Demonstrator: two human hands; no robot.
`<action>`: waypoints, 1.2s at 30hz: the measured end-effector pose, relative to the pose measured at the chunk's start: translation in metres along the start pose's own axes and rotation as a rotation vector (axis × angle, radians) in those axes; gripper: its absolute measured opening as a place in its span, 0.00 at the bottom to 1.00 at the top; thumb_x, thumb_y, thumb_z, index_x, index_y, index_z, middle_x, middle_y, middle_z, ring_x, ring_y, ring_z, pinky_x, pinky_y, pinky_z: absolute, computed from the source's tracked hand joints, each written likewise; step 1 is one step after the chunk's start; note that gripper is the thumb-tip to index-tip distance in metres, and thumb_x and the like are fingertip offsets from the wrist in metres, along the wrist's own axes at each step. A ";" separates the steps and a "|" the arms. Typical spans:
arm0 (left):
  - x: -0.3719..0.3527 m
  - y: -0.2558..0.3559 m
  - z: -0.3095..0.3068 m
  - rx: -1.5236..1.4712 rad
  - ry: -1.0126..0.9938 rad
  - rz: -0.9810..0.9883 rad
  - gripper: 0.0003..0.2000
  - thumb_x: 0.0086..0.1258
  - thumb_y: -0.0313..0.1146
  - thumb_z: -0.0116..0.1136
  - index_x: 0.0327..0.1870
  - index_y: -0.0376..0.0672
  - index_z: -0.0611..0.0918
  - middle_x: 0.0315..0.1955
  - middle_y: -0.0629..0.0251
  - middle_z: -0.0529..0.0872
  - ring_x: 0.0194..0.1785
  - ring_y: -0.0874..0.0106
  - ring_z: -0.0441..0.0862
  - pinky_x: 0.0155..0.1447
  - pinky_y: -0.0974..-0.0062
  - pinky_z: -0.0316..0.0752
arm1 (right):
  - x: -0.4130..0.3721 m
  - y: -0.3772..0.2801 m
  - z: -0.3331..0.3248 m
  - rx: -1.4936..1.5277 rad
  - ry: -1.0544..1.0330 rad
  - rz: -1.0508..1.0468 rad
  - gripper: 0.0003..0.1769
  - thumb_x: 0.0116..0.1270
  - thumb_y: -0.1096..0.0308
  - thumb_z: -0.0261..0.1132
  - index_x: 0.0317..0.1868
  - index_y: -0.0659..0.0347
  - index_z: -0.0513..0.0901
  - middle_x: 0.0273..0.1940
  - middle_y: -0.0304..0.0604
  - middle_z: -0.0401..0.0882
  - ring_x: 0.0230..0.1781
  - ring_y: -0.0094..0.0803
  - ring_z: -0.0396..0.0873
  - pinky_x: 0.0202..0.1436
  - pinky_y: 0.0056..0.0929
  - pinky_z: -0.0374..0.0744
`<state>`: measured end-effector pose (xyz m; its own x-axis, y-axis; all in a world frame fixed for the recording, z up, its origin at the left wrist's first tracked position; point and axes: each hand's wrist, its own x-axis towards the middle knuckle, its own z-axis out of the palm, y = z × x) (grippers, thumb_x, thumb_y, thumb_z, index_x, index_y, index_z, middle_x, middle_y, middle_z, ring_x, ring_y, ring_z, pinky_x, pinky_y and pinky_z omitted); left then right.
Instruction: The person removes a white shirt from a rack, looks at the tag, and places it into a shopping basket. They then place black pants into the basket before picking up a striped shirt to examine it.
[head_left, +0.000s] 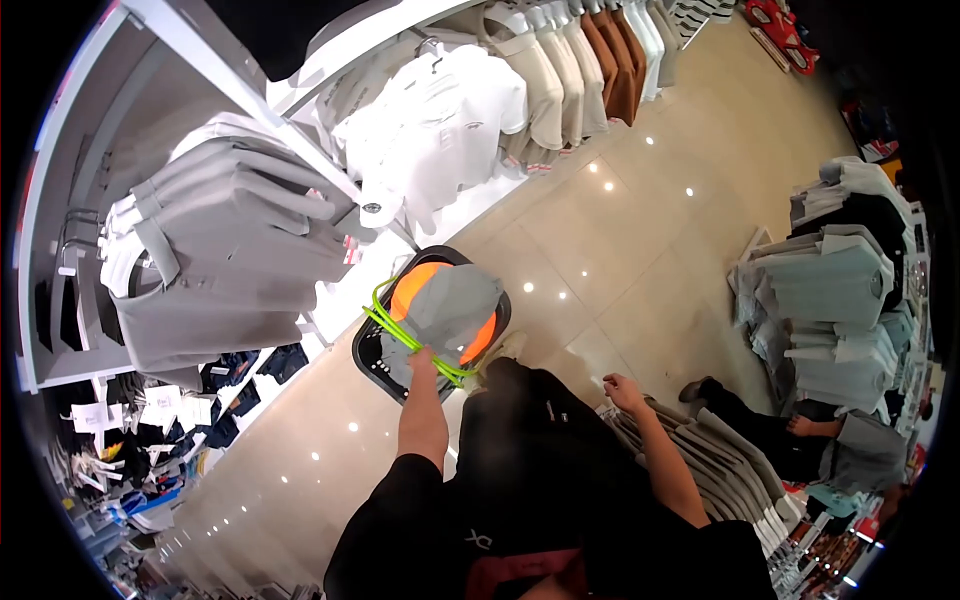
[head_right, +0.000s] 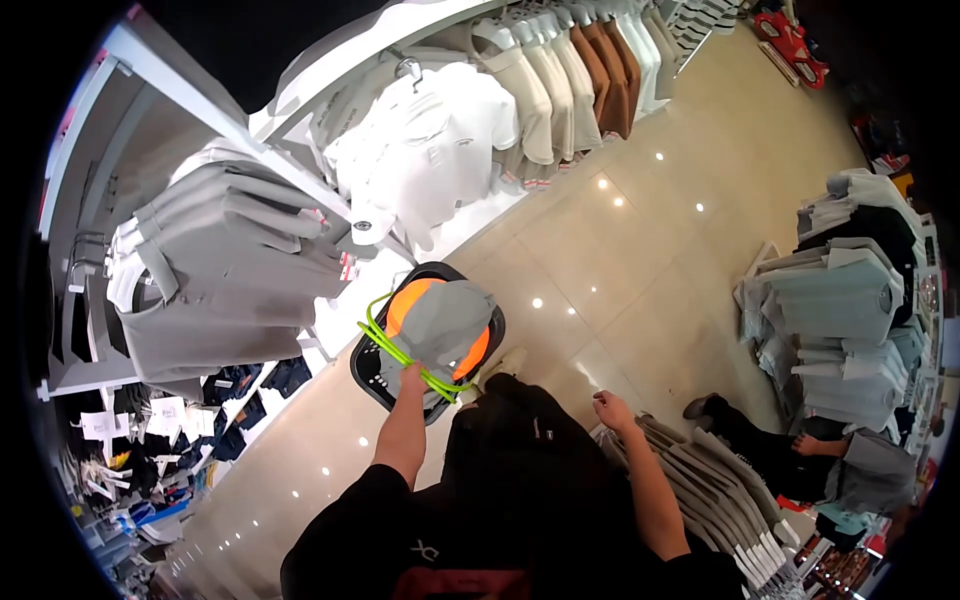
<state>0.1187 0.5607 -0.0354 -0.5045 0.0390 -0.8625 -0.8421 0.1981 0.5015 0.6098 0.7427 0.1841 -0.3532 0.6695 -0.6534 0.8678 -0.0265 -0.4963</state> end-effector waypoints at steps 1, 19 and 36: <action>0.000 -0.001 0.014 -0.004 -0.043 -0.059 0.06 0.68 0.24 0.56 0.41 0.36 0.73 0.27 0.59 0.77 0.27 0.64 0.76 0.30 0.63 0.74 | -0.007 0.006 0.003 0.020 -0.012 0.013 0.19 0.67 0.65 0.57 0.53 0.69 0.77 0.40 0.53 0.84 0.38 0.37 0.84 0.45 0.33 0.80; -0.021 -0.032 0.124 -0.142 -0.221 0.025 0.09 0.67 0.30 0.58 0.43 0.35 0.76 0.28 0.60 0.78 0.27 0.66 0.78 0.30 0.65 0.75 | 0.136 0.042 -0.158 -0.151 0.039 -0.048 0.16 0.64 0.62 0.57 0.45 0.65 0.81 0.39 0.55 0.84 0.40 0.46 0.83 0.45 0.41 0.79; -0.109 -0.085 -0.022 0.433 0.281 0.249 0.19 0.62 0.32 0.57 0.56 0.41 0.75 0.37 0.62 0.81 0.32 0.71 0.79 0.25 0.74 0.71 | 0.239 -0.179 -0.121 -0.528 -0.329 -0.558 0.17 0.64 0.61 0.58 0.47 0.64 0.81 0.44 0.56 0.84 0.47 0.48 0.82 0.53 0.40 0.79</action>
<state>0.2416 0.5184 0.0178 -0.7590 -0.1141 -0.6410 -0.5661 0.6020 0.5631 0.4125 0.9968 0.1856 -0.7928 0.2281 -0.5651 0.5558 0.6511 -0.5168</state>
